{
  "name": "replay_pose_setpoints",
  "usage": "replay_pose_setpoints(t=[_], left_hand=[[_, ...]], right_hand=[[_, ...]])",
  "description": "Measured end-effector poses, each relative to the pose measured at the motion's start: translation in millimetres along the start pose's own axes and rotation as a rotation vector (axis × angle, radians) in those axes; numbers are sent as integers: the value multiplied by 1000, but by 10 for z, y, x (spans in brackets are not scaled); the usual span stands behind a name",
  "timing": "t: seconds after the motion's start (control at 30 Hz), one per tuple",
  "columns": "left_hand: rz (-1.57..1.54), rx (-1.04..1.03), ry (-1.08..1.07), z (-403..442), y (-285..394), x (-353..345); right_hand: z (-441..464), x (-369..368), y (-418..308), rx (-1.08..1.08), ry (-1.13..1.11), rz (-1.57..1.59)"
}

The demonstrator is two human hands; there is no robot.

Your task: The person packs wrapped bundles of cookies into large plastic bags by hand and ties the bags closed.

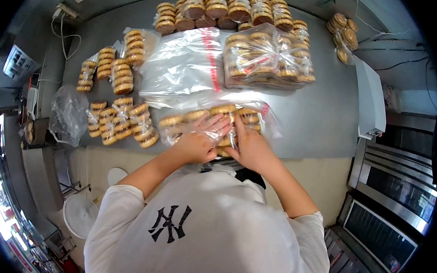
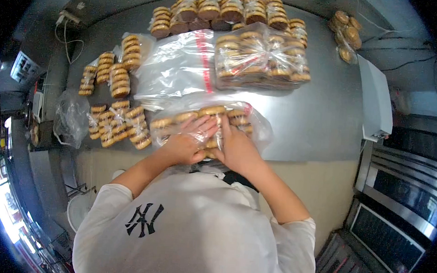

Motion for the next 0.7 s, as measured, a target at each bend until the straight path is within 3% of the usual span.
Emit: replay_pose_setpoints(t=[0.03, 0.1, 0.17, 0.2, 0.27, 0.33, 0.4, 0.47, 0.53, 0.6, 0.63, 0.7], left_hand=[[0, 8, 2, 4, 5, 3], [0, 25, 6, 12, 16, 15], [14, 22, 84, 75, 41, 120], [18, 43, 59, 88, -16, 60], [19, 108, 24, 109, -41, 50], [23, 194, -18, 88, -64, 0], [43, 322, -137, 30, -119, -108], [12, 350, -127, 31, -140, -99], [-89, 363, 12, 44, -113, -55], [-77, 381, 91, 147, -52, 87], [-63, 378, 164, 195, -29, 169], [8, 439, 237, 185, -14, 110]], right_hand=[[-103, 55, -89, 112, 5, -472], [-239, 274, 96, 51, 39, -598], [-402, 317, 429, -59, -493, -750], [-401, 585, 410, -61, -488, -762], [-584, 883, 43, 288, -827, -298], [-230, 1592, 39, 254, -573, 202], [425, 2269, 492, 332, -48, 381], [1349, 2692, 1503, 77, 227, 207], [2339, 2840, 2908, -67, 598, 430], [2940, 2699, 3994, -455, 659, 87], [3052, 2689, 3937, -435, 645, 89], [3166, 2346, 3972, -495, 365, 414]])
Point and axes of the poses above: each hand's wrist, its own z-axis towards the middle knuckle, its own x-axis out of the back of the hand, y = z × x, the point moved 8 cm from there along z, towards the middle knuckle, and after that the axes turned 2 degrees about -y, right-handed, at the moved point
